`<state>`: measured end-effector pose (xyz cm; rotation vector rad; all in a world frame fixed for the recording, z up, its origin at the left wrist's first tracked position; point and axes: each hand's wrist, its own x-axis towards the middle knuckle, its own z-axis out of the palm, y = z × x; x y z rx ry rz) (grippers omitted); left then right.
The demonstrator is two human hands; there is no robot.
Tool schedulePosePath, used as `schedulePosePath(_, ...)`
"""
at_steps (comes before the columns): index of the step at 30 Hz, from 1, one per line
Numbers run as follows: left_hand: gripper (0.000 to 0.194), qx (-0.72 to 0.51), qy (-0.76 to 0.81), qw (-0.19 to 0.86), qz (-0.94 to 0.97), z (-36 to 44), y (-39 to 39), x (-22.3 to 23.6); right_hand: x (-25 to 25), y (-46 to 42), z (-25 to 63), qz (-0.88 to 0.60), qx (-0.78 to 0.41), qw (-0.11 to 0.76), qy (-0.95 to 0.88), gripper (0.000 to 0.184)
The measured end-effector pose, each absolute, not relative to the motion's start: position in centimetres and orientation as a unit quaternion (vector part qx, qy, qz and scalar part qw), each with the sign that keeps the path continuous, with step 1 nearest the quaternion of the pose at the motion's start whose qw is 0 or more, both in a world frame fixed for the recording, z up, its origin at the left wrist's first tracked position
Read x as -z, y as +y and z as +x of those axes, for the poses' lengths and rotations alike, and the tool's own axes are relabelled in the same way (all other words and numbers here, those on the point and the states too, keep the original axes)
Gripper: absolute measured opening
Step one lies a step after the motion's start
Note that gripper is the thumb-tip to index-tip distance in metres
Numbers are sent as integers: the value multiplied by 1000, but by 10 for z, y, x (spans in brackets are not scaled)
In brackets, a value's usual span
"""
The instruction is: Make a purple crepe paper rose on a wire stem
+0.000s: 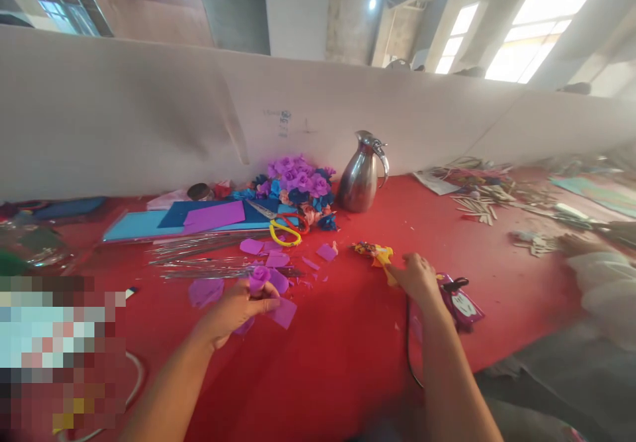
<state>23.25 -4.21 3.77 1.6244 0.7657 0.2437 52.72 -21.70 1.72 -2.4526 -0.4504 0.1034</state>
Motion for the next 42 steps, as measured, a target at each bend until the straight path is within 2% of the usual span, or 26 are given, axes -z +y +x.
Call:
schedulePosePath(3,13,-81,339,614,708,239,-50,-30,1,-221,545,-919,-109,320,-203,14)
schedulePosePath(5,11,-66,332,605,720,243,-53,-22,8,-214,545,-909,-132,334,-210,17)
schedulePosePath(7,9,-49,326,594,733,244,-54,-16,10,-206,540,-896,-150,362,-208,18)
schedulePosePath(10,6,-37,335,570,749,244,-51,-10,4,-208,527,-862,-176,426,-214,11)
schedulePosePath(13,5,-32,337,536,773,241,-46,-8,-9,-223,507,-795,-210,515,-242,33)
schedulePosePath(14,5,-33,337,524,781,240,-45,-7,-13,-230,499,-745,-239,570,-251,40)
schedulePosePath(16,6,-31,337,505,794,239,-43,-5,-21,-243,480,-687,-295,619,-239,39)
schedulePosePath(18,7,-29,339,493,801,239,-41,-3,-27,-254,461,-666,-337,631,-211,32)
schedulePosePath(20,7,-30,339,486,805,239,-41,0,-30,-262,443,-660,-383,611,-210,30)
schedulePosePath(23,9,-26,329,490,807,240,-40,3,-30,-269,421,-684,-424,534,-261,34)
schedulePosePath(26,10,-11,317,493,810,239,-40,0,-24,-269,405,-722,-396,462,-330,38)
schedulePosePath(30,12,-2,326,479,815,239,-42,-7,-16,-268,394,-733,-366,390,-420,35)
schedulePosePath(42,9,-15,340,450,826,239,-46,-13,-29,-256,383,-765,-259,243,-538,28)
